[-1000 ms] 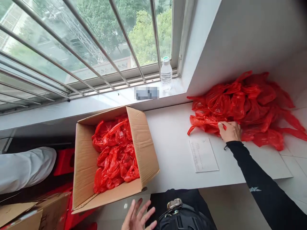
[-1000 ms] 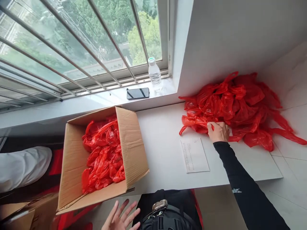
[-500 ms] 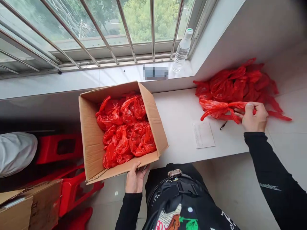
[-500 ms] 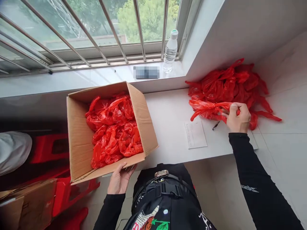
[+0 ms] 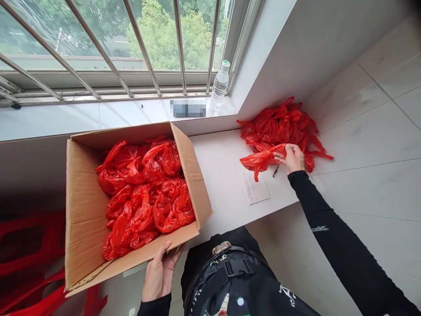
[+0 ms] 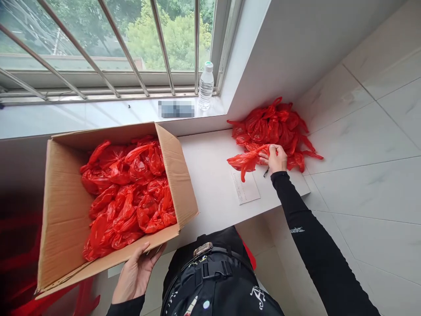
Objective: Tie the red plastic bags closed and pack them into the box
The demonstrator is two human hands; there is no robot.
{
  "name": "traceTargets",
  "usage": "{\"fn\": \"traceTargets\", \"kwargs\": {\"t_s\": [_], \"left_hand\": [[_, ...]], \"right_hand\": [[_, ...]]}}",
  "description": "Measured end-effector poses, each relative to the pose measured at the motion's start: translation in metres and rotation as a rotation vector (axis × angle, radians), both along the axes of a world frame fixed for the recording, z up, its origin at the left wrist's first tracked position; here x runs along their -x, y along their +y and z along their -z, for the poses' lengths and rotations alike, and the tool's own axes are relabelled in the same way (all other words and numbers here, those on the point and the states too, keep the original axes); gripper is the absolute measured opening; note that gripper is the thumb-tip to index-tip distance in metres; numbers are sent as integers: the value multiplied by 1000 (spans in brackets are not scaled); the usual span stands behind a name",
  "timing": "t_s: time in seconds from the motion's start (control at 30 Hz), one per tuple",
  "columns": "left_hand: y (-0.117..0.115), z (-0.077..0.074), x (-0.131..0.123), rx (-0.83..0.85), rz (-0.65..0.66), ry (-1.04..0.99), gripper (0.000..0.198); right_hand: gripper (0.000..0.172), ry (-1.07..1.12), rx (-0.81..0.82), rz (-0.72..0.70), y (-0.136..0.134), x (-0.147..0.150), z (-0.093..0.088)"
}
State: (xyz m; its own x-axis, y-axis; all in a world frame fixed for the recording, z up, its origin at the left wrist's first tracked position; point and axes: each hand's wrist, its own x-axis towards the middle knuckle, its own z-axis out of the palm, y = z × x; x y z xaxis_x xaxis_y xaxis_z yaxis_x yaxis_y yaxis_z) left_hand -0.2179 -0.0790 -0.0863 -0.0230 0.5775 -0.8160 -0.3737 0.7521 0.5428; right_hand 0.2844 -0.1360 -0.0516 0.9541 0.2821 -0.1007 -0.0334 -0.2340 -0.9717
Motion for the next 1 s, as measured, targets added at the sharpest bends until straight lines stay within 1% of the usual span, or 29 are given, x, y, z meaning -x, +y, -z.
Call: {"fn": "traceTargets", "kwargs": {"t_s": [0.13, 0.27, 0.43, 0.5, 0.57, 0.7, 0.77, 0.83, 0.9, 1.0], "left_hand": [[4, 2, 2, 8, 15, 22, 26], [8, 2, -1, 19, 42, 56, 30], [14, -5, -9, 14, 57, 130, 33], [16, -7, -12, 2, 75, 142, 33], [18, -9, -16, 17, 61, 164, 31], [17, -12, -26, 109, -62, 211, 25], [17, -12, -29, 140, -105, 222, 21], [20, -12, -30, 163, -138, 232, 21], [26, -13, -28, 186, -173, 242, 26], [38, -16, -27, 193, -192, 228, 29]], "right_hand": [[9, 23, -9, 29, 26, -43, -3], [7, 81, 1, 49, 43, -84, 5], [6, 155, 1, 44, 49, -120, 20], [6, 161, -18, 44, 49, -132, 20], [7, 150, -48, 46, 51, -143, 13], [13, 98, -110, 66, 54, -164, -6], [13, 89, -114, 83, 53, -171, -10], [11, 116, -92, 101, 50, -175, -7], [11, 152, -69, 117, 44, -175, -2], [13, 165, -85, 114, 32, -172, 2]]}}
